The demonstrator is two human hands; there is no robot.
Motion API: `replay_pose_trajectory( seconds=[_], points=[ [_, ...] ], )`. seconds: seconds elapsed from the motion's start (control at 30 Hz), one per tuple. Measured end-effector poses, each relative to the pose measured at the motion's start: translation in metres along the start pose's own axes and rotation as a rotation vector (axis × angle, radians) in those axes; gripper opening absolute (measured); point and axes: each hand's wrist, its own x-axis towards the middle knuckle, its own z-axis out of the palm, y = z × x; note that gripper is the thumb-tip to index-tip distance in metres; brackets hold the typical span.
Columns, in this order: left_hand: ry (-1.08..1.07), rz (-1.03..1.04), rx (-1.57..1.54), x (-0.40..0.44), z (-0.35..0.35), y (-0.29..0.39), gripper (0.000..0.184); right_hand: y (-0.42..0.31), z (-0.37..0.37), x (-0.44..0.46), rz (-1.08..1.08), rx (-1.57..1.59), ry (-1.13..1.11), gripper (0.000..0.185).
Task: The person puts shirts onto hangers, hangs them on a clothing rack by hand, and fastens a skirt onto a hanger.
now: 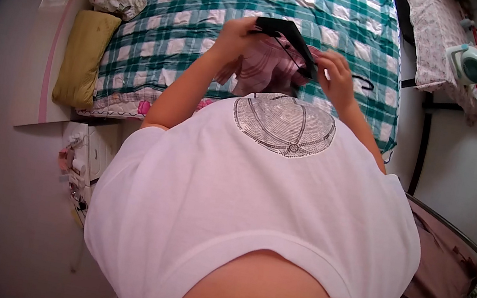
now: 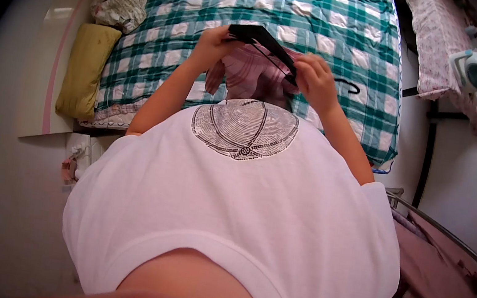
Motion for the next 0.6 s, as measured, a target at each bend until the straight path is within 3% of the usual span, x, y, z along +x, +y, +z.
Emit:
replay_pose_trajectory(
  seconds=[0.13,0.3,0.4,0.5,0.53,0.6],
  points=[
    [0.126,-0.063,-0.111,0.001,-0.023,-0.005,0.022,0.005,0.000,-0.014,-0.028,0.101,-0.079,0.017],
    [0.229,-0.024,-0.217,-0.005,-0.041,0.002,0.018,0.059,0.010,-0.054,0.386,0.083,-0.062,0.026],
    [0.213,-0.008,-0.260,-0.005,-0.052,0.008,0.019,0.107,0.019,-0.051,0.378,-0.086,-0.125,0.039],
    [0.158,-0.015,-0.283,-0.007,-0.061,0.007,0.021,0.130,0.036,-0.029,0.474,0.117,-0.291,0.050],
    [0.136,-0.009,-0.296,-0.006,-0.064,0.001,0.022,0.135,0.043,-0.023,0.561,0.312,-0.370,0.056],
    [0.118,-0.015,-0.308,-0.008,-0.067,-0.006,0.024,0.144,0.054,-0.014,0.503,0.422,-0.561,0.052]
  ],
)
